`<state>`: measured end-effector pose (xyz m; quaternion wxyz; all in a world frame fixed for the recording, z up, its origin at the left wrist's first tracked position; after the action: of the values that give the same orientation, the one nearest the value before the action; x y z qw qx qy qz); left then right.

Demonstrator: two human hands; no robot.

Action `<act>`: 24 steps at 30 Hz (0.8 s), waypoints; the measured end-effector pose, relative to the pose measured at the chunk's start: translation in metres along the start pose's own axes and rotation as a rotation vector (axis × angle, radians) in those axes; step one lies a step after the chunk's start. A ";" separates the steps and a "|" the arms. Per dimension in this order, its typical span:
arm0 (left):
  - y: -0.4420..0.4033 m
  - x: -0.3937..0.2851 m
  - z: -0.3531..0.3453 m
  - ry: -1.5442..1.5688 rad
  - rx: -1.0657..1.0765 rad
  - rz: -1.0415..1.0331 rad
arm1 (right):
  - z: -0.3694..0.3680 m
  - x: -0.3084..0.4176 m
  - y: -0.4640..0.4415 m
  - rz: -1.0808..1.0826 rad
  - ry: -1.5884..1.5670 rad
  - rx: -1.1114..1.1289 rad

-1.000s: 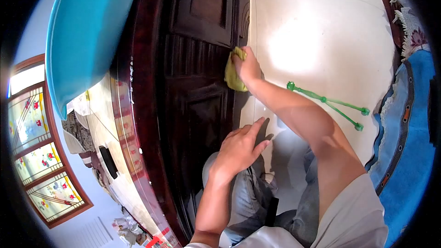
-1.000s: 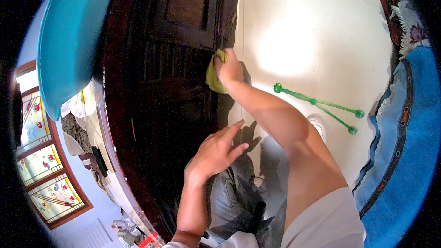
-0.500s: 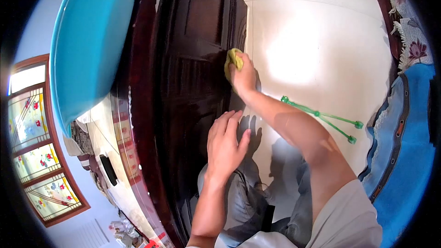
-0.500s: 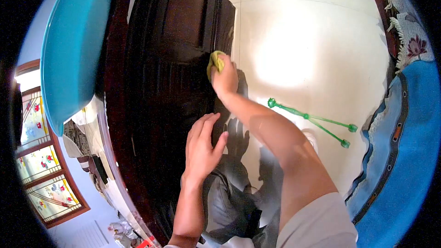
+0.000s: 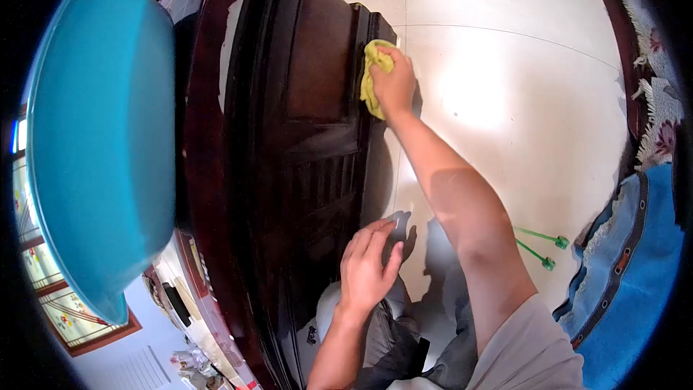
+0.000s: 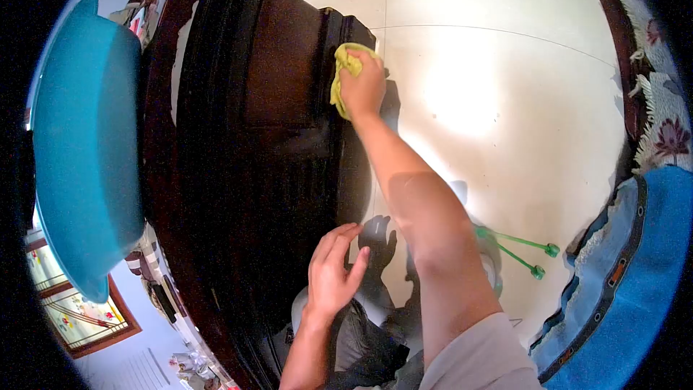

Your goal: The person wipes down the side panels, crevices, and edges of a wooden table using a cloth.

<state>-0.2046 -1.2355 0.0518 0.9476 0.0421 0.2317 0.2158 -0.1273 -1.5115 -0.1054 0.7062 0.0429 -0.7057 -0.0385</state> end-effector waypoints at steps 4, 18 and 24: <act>-0.015 0.005 0.011 -0.217 -0.145 -0.039 | -0.012 0.001 -0.057 0.008 0.073 -0.003; -0.031 0.020 0.001 -0.747 -0.052 0.124 | 0.022 -0.007 0.007 0.160 0.201 0.226; -0.033 0.023 -0.004 -0.727 -0.105 0.112 | 0.041 0.015 0.051 0.116 -0.018 0.320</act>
<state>-0.1752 -1.2560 0.0328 0.9556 0.0801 -0.1339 0.2498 -0.1687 -1.4630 -0.0843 0.6849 0.1136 -0.7105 0.1148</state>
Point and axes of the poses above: each hand's wrist, its own y-axis away from the middle knuckle, its own z-axis out of the back of the hand, x = y × z, the point moved 1 cm from there along -y, towards the middle knuckle, and after that the axes turned 4 degrees about -y, right-handed, at the moved point
